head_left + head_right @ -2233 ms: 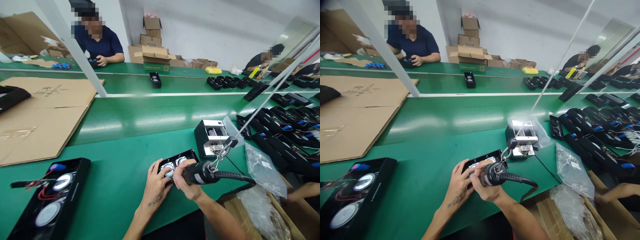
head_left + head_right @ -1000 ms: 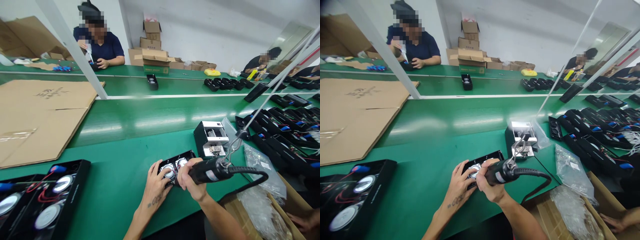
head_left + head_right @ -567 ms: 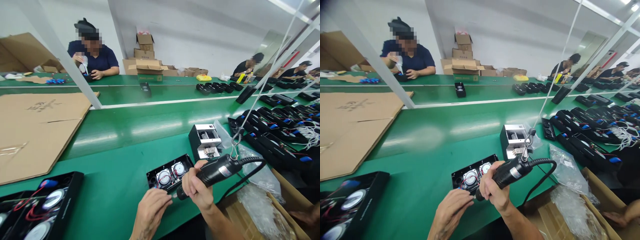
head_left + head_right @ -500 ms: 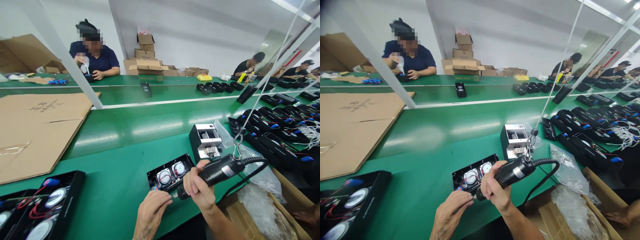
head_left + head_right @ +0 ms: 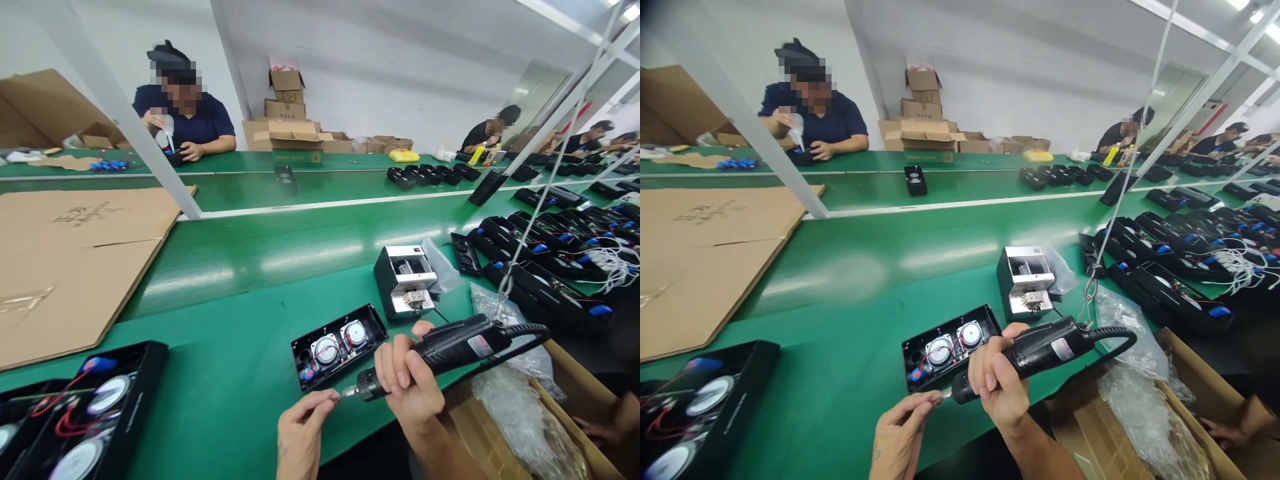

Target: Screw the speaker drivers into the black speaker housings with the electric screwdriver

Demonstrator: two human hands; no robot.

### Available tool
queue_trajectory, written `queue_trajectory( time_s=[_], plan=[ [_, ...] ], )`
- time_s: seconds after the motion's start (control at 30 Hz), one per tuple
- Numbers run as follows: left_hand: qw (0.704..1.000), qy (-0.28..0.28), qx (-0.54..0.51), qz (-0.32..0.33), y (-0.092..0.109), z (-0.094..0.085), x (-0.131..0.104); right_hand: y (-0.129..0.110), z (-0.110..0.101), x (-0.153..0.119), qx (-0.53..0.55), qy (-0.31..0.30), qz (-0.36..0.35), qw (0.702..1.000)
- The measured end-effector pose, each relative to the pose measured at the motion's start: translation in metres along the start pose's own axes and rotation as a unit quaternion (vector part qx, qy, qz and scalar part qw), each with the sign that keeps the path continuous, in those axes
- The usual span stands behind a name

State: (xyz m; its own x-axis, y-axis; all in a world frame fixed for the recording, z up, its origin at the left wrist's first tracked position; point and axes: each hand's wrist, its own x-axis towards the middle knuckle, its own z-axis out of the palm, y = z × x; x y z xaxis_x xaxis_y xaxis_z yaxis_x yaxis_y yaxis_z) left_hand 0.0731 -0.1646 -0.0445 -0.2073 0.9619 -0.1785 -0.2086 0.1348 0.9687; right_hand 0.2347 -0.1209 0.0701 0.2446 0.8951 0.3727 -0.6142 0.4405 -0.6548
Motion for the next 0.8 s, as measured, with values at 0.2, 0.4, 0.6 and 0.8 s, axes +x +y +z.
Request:
queue_trajectory(
  time_s=[0.2,0.4,0.6,0.8],
  plan=[
    [0.939,-0.038,0.094,0.330,0.007,0.002,0.007,-0.003,0.002,0.001,0.005,-0.016,-0.003,1.000],
    [0.854,-0.054,0.267,0.443,0.013,-0.009,0.026,0.002,0.001,0.003,-0.004,-0.030,-0.008,1.000],
    [0.757,-0.047,0.462,0.459,0.007,-0.020,0.050,0.017,-0.004,0.012,-0.053,-0.049,-0.039,0.997],
    [0.760,-0.063,0.426,0.487,0.012,-0.019,0.051,0.023,-0.006,0.014,-0.061,-0.065,-0.015,0.996]
  ],
)
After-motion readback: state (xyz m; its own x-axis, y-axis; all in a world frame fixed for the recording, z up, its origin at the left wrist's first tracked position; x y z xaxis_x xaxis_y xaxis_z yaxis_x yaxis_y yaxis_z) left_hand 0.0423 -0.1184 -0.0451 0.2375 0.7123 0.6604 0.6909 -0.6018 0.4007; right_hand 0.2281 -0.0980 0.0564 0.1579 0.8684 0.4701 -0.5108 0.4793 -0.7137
